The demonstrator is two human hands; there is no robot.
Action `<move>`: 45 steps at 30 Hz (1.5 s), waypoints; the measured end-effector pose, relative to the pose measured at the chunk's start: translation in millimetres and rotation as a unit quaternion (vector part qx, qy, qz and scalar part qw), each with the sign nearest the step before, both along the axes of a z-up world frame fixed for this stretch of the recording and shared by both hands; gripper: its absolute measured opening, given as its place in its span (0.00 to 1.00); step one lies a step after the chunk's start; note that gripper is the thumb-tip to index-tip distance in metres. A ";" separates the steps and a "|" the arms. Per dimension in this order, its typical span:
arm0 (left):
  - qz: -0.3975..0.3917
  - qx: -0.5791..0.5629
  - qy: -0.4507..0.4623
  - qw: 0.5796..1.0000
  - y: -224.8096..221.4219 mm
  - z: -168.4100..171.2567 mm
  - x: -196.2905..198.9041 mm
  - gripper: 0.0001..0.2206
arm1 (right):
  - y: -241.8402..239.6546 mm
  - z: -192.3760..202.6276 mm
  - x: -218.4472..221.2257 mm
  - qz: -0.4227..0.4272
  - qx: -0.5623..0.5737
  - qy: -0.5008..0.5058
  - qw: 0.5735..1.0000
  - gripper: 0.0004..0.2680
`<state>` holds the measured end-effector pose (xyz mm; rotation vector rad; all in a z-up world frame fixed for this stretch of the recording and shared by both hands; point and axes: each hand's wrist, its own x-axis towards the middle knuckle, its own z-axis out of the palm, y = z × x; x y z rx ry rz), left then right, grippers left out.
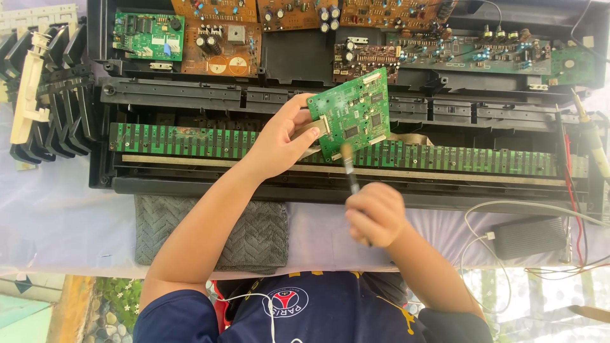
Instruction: Cleaning a circuit board from a disassembled electronic keyboard using a small brush.
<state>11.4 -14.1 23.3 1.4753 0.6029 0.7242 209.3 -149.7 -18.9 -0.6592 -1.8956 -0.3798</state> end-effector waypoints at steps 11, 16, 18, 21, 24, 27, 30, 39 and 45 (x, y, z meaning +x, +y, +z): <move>0.005 -0.005 0.011 1.000 -1.7 2.4 0.3 0.20 | 4.6 -6.0 41.2 -0.125 0.026 0.093 0.987 0.11; 0.003 -0.010 0.008 1.000 0.6 0.1 0.8 0.20 | -4.5 -2.9 2.8 0.006 -0.021 0.056 0.998 0.11; 0.003 -0.015 0.009 1.000 1.5 0.2 1.1 0.20 | -7.1 -0.8 2.8 0.055 -0.046 0.070 0.995 0.11; 0.002 0.011 0.014 1.000 3.0 -4.1 0.7 0.20 | -3.3 -0.6 28.9 0.021 -0.046 0.110 0.993 0.12; 0.004 0.028 0.006 1.000 0.0 -6.4 0.1 0.20 | 7.1 2.0 56.3 -0.114 0.010 0.130 0.985 0.13; 0.003 0.034 -0.004 0.999 -3.8 -0.2 -0.3 0.20 | 15.9 17.6 59.8 -0.187 0.018 0.169 0.967 0.13; -0.003 0.065 -0.012 0.998 -4.7 -1.5 -0.9 0.21 | 15.1 22.8 54.3 -0.246 -0.042 0.158 0.955 0.09; -0.046 0.192 -0.090 0.976 -15.4 8.5 3.7 0.19 | 6.7 38.8 51.9 -0.167 -0.312 0.154 0.922 0.10; 0.036 0.306 -0.055 0.950 -10.1 -4.3 5.4 0.17 | 4.0 17.2 61.6 -0.205 -0.135 0.066 0.967 0.08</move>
